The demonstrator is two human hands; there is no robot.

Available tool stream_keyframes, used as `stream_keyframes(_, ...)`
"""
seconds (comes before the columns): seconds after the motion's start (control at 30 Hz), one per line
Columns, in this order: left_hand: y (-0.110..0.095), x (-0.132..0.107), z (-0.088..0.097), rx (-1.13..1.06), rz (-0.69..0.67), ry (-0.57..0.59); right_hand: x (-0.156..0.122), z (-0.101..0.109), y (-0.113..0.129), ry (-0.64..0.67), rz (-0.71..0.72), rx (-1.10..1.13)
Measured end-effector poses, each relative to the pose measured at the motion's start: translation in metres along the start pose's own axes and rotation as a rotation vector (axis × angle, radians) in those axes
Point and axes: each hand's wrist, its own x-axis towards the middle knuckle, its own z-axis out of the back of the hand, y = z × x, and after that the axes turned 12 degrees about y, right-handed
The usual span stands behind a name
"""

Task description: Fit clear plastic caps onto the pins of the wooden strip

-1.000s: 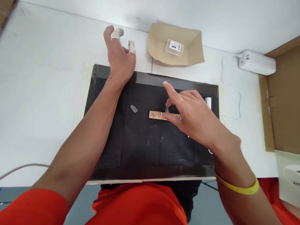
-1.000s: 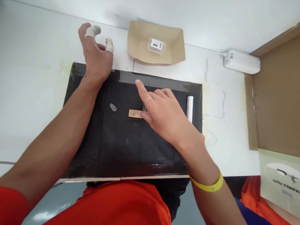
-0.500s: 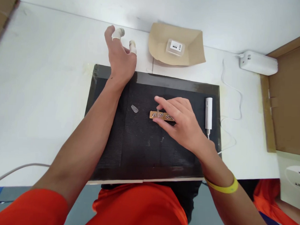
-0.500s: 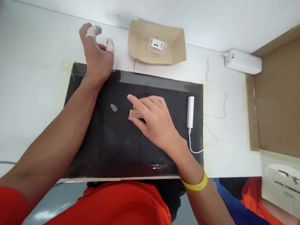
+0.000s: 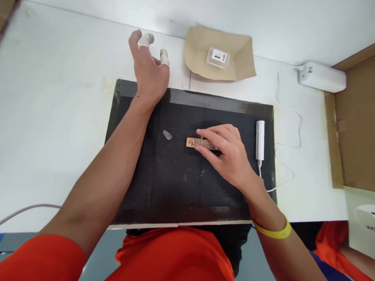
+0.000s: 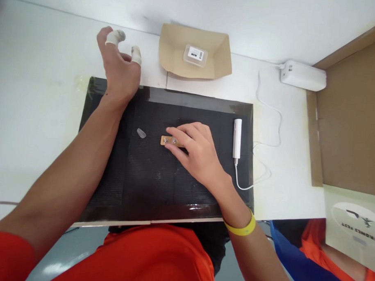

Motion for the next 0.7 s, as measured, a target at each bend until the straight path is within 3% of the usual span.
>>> stream_keyframes(0.4,0.0013,0.0033,-0.001,-0.001,0.01,0.006,0.0017,-0.0017,0.0009,-0.064,0.046,0.125)
stream_keyframes(0.7,0.0021,0.0036,-0.0024,0.006,-0.018,-0.017,-0.0022,0.0062,-0.0037,-0.058,0.002,0.026)
